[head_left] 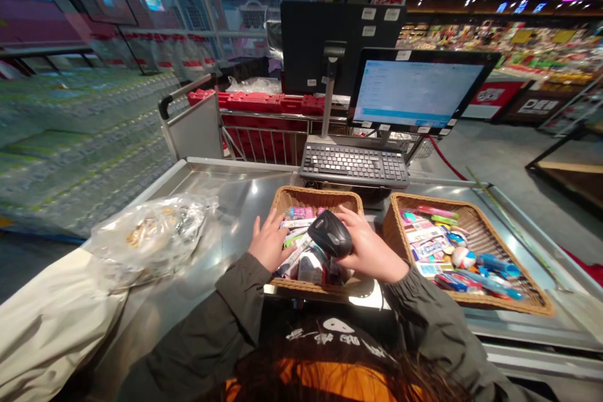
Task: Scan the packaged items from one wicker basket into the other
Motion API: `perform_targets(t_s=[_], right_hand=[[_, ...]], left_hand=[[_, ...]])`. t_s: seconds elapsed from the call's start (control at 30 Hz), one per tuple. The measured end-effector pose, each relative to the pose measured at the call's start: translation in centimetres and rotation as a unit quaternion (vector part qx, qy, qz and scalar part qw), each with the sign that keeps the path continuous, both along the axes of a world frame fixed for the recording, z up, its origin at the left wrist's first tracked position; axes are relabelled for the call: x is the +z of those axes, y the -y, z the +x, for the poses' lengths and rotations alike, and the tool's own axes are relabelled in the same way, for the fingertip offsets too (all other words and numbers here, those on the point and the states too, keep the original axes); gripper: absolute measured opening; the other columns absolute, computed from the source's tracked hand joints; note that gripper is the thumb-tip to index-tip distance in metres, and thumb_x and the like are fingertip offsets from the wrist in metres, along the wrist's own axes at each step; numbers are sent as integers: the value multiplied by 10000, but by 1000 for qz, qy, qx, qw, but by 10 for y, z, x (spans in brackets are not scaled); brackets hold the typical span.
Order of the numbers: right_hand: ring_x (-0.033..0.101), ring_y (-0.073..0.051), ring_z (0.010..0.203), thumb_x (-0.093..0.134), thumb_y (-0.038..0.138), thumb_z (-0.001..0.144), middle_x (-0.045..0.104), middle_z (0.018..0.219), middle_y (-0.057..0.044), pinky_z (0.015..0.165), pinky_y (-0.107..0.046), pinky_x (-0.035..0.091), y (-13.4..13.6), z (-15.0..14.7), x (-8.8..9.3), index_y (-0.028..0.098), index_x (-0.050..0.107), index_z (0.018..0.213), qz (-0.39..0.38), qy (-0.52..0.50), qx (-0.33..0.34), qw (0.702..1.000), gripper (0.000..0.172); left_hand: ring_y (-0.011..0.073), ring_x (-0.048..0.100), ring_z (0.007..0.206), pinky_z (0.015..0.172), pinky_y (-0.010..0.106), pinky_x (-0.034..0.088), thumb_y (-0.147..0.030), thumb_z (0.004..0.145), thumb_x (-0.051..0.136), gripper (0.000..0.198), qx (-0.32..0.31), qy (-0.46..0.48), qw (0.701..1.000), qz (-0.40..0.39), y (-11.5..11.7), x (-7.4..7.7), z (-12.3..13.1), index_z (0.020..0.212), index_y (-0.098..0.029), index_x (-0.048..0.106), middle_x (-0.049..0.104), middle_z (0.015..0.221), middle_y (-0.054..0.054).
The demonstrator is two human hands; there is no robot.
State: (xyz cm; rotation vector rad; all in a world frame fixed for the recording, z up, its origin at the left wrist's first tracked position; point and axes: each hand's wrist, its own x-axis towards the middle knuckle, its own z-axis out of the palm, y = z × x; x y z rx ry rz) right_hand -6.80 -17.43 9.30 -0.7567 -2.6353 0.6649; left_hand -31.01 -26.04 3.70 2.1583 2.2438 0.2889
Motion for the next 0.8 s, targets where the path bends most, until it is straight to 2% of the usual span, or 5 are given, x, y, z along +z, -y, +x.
perform_targets(t_s=[0.13,0.23,0.43,0.6,0.8], right_hand=[[292,-402,1428,687,240,689,526,1389,-159,1128,-690,185,-2,16,-2,172,571,1284,-7,-11,-38,999,610],[325,-388,1415,702,252,695,551,1360,-148,1139,-660,210,-5,43,-1,188,576,1274,8,-39,-89,995,596],[401,-349,1379,666,266,725,576,1331,-149,1158,-549,299,-6,121,8,169,528,1318,81,-106,-240,962,616],[418,-338,1367,650,340,758,568,1350,-143,1147,-547,321,-4,185,8,185,505,1333,94,-120,-361,920,613],[402,-358,1374,662,356,750,528,1389,-177,1140,-592,304,-9,239,-2,170,497,1336,100,-122,-434,887,636]], left_hand=[[365,284,1438,1115,693,220,-354,841,620,204,-52,5,997,48,-9,27,13,977,-208,660,466,1474,138],[360,268,1445,1122,690,209,-373,861,597,219,-118,12,990,76,-28,39,34,993,-209,656,461,1477,138],[348,270,1447,1140,674,185,-365,842,635,220,-262,34,962,62,-84,50,116,994,-209,668,474,1470,123],[352,290,1436,1137,685,180,-363,815,668,231,-336,31,941,18,-138,29,201,986,-210,690,497,1446,120],[371,275,1433,1154,666,148,-370,801,648,246,-332,3,943,-8,-207,-11,282,940,-185,732,488,1444,150]])
